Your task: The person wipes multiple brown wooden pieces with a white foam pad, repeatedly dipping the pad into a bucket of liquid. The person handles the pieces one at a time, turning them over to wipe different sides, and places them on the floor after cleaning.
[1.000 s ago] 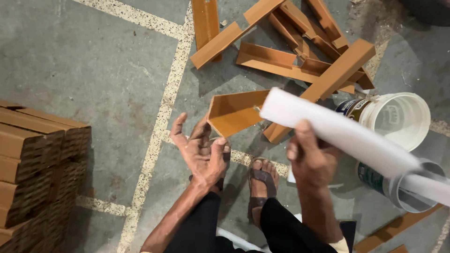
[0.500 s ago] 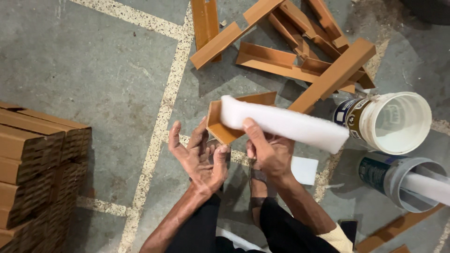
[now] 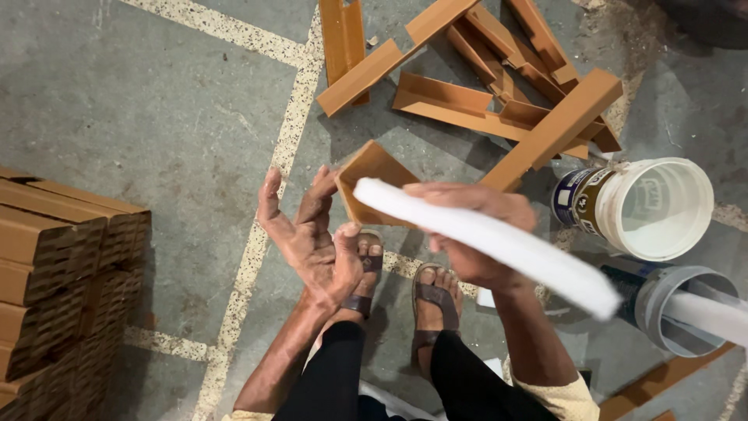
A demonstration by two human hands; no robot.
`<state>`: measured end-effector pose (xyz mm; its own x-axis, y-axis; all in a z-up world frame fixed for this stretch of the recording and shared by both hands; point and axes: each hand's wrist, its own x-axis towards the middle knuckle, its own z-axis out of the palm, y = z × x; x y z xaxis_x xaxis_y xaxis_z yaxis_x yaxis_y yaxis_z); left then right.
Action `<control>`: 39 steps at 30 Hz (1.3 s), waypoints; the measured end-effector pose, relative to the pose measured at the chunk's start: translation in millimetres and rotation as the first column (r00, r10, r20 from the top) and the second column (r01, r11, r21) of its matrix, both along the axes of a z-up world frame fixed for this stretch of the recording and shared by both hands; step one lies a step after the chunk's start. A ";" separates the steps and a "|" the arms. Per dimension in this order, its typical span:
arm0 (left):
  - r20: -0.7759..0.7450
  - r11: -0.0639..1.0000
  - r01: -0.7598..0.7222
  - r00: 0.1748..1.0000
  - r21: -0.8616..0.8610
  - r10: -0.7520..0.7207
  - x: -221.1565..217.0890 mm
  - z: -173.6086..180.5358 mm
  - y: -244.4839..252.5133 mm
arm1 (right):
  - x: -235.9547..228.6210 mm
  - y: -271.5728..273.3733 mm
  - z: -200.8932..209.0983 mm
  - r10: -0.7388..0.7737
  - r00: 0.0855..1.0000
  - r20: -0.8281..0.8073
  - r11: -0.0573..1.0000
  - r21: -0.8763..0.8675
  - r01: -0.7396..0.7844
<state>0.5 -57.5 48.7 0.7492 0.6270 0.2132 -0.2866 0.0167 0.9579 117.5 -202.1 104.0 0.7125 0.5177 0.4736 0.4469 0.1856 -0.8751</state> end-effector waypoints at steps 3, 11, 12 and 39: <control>-0.043 0.998 0.005 0.999 -0.064 -0.007 0.8 2.9 -2.5 | -5.1 4.7 -7.6 -0.105 0.971 0.216 0.981 -0.137 0.137; 0.043 0.997 0.026 0.999 0.074 -0.030 16.2 5.5 4.8 | -12.8 -25.1 -35.6 -0.108 0.974 0.198 0.704 -0.676 0.216; 0.052 0.997 0.037 0.998 0.065 -0.040 18.1 6.6 5.1 | -13.2 -27.3 -33.4 -0.141 0.975 0.170 0.711 -0.668 0.219; 0.018 0.991 0.095 0.995 0.092 -0.097 22.3 22.4 -7.3 | 1.6 -27.0 22.6 -0.166 0.968 0.190 0.949 -0.237 0.210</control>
<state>22.7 -64.8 71.1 0.7995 0.5295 0.2837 -0.3096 -0.0416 0.9500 119.1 -229.1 126.6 0.7313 0.4999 0.4641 0.5945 -0.1336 -0.7929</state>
